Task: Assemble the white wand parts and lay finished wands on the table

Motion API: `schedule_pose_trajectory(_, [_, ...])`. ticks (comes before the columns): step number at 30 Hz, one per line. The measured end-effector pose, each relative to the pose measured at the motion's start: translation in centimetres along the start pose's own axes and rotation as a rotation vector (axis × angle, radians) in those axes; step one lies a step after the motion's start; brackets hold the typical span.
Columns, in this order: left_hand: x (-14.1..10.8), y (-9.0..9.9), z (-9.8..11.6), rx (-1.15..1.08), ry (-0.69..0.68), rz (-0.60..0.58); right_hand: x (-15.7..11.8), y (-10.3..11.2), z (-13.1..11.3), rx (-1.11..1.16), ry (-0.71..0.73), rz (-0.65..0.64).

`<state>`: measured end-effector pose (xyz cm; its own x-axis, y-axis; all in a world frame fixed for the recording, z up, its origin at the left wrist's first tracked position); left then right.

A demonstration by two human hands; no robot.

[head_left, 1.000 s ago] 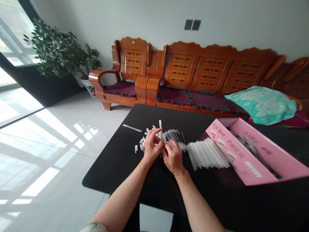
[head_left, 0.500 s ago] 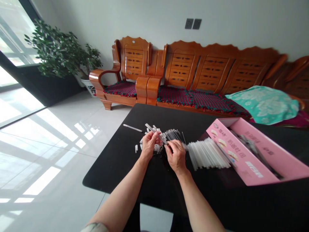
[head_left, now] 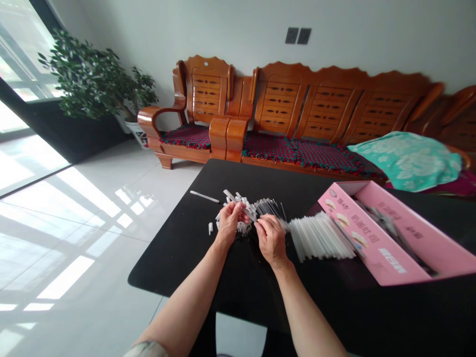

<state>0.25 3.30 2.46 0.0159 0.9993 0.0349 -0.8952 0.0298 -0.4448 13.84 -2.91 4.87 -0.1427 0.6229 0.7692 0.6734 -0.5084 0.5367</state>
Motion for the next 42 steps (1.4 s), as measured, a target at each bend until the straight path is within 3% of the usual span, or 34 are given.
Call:
schedule_pose_trajectory(10, [0.26,0.16,-0.01,0.022,0.007,0.012,-0.08,0.03,0.29,0.012,-0.026,-0.018])
schedule_pose_trajectory(20, [0.22,0.14,-0.12,0.022,-0.004,0.015,0.13,0.34,0.26,0.033,-0.084,0.046])
schedule_pose_trajectory(24, [0.20,0.14,-0.14,0.037,-0.004,0.014,0.03,0.03,0.33,0.032,-0.067,-0.008])
schedule_pose_trajectory(30, [0.20,0.16,-0.15,0.018,-0.006,0.014,-0.04,0.14,0.50,0.031,-0.081,0.047])
schedule_pose_trajectory(35, [0.22,0.16,-0.05,0.006,-0.009,0.018,-0.05,-0.07,0.49,0.038,-0.057,-0.001])
schedule_pose_trajectory(42, [0.24,0.20,-0.09,-0.011,-0.005,0.021,-0.18,-0.04,0.72,0.024,-0.078,0.036])
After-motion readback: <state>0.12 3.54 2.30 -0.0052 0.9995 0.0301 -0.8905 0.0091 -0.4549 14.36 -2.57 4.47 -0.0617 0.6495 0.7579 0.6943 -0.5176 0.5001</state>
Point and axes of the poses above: each hand's wrist, its own x-axis towards the middle knuckle, its own y-axis out of the back of the hand, z = x × y, the point moved 4 cm from there along x, towards the middle knuckle, and after that the axes turned 2 degrees about y, right-handed, at the moved point
